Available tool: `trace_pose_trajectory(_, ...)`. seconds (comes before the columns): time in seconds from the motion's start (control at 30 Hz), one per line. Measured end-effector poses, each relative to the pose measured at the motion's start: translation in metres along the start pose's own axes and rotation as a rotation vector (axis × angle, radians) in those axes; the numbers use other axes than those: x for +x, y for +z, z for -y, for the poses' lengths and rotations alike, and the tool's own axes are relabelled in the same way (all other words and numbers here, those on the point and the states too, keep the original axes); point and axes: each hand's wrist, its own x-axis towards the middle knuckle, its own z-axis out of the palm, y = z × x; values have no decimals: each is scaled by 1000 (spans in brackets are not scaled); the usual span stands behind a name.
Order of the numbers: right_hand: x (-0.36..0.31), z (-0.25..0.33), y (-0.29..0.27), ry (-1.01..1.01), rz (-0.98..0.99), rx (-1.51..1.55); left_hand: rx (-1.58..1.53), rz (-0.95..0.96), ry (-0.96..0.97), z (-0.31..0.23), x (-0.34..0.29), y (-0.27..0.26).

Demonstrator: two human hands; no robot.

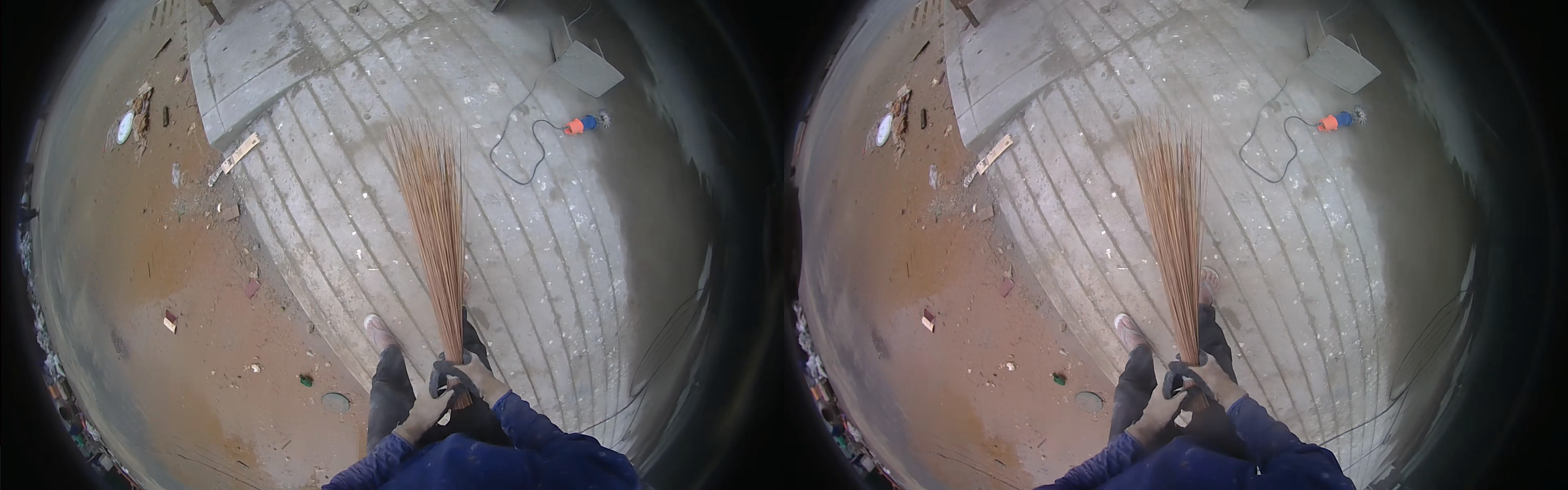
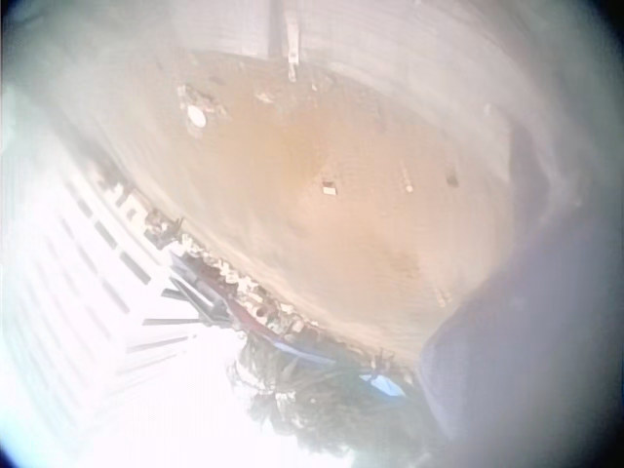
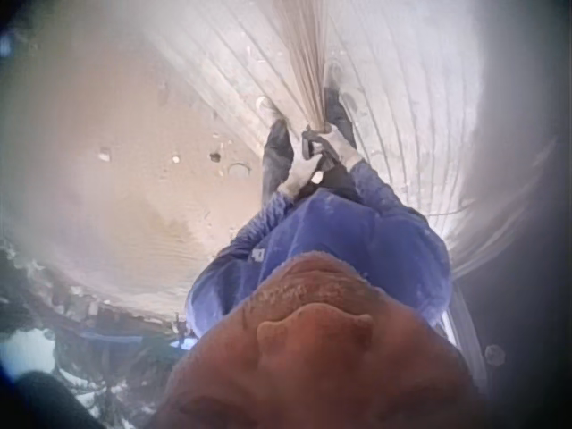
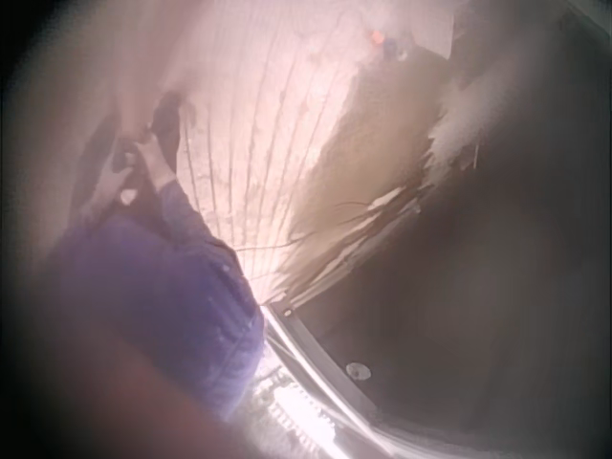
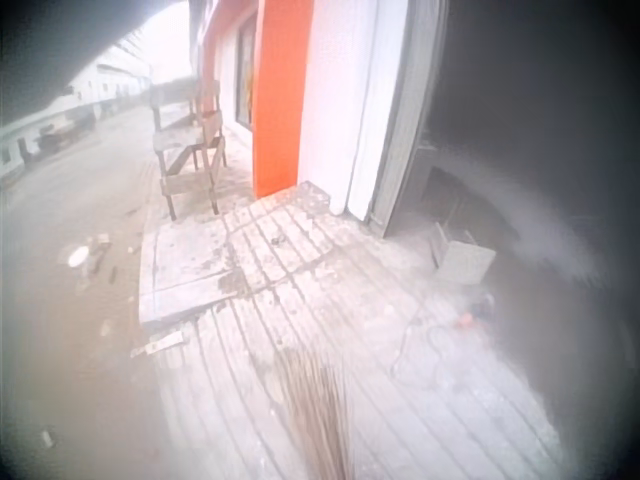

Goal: The person uses an angle grinder to smooth a concrete floor, moving the tool across the surface to create linear grooves. After grinding, the person sweeps the area with a broom to clear dust and debris.

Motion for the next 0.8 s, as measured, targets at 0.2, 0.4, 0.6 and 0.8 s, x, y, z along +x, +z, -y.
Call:
trace_pose_trajectory(0.2,-39,-17,-82,-246,-345,142,333,-171,51,48,27,-125)
trace_pose_trajectory(0.4,-57,-28,-186,-451,-867,491,151,-691,-616,124,-114,-313)
trace_pose_trajectory(0.6,75,-22,-194,-435,-647,583,62,-694,-874,165,-234,-349)
trace_pose_trajectory(0.8,166,-10,46,-12,-28,-1285,60,-549,-535,147,-133,-272)
